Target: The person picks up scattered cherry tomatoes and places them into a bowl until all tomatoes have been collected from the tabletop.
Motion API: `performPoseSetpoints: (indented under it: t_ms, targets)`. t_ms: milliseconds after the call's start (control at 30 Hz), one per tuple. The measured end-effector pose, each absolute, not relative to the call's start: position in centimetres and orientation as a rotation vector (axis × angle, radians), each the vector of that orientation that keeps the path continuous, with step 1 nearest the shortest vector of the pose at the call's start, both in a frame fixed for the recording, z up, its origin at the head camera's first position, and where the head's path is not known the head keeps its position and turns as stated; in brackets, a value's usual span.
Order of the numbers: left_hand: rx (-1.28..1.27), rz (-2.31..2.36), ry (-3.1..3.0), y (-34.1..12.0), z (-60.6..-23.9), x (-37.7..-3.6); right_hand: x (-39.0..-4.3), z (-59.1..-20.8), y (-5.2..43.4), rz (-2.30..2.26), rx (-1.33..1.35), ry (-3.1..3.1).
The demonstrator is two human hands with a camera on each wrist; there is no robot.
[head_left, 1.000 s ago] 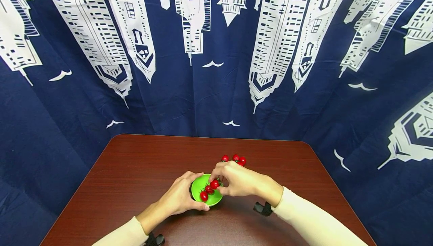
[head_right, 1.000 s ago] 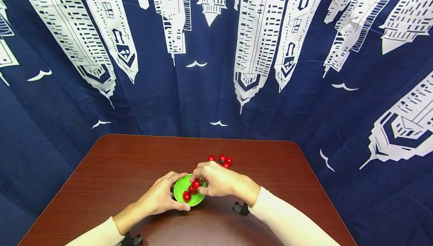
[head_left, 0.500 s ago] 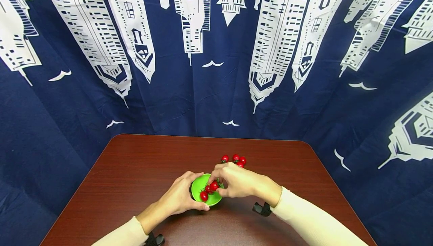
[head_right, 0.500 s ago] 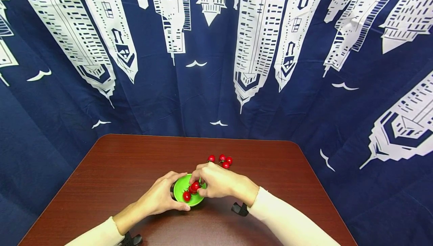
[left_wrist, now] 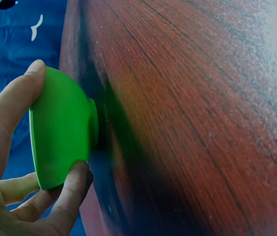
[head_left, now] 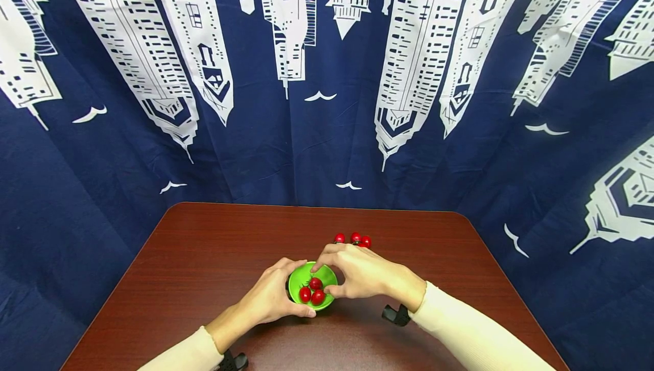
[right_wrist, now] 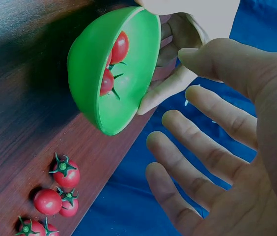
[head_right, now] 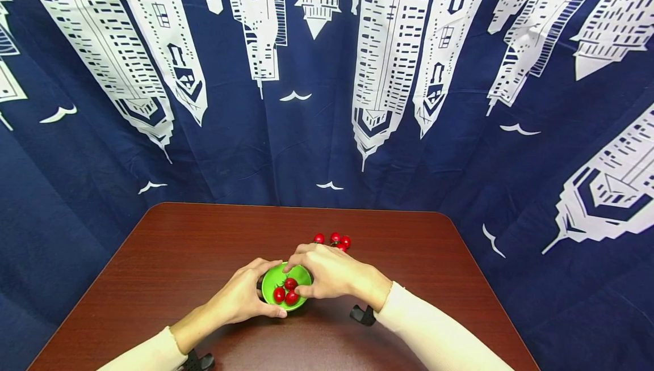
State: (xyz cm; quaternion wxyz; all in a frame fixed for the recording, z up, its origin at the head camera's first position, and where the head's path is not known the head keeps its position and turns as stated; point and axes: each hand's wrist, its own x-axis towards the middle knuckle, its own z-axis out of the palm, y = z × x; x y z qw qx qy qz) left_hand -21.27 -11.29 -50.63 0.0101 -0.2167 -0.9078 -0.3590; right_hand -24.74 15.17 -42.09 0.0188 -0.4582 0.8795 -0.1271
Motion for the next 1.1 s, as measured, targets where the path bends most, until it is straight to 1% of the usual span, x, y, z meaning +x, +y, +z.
performPoseSetpoints:
  t_ms: [500,1100]
  targets:
    - [-0.668,-1.127,-2.832,-11.2,-50.7,-21.3,-24.9,-42.3,15.7,-0.434,-1.403,2.748]
    - [-0.658,-1.125,-2.823,-11.2,-50.8,-21.4,-25.8,-42.5,17.0,-0.534,-1.289,2.775]
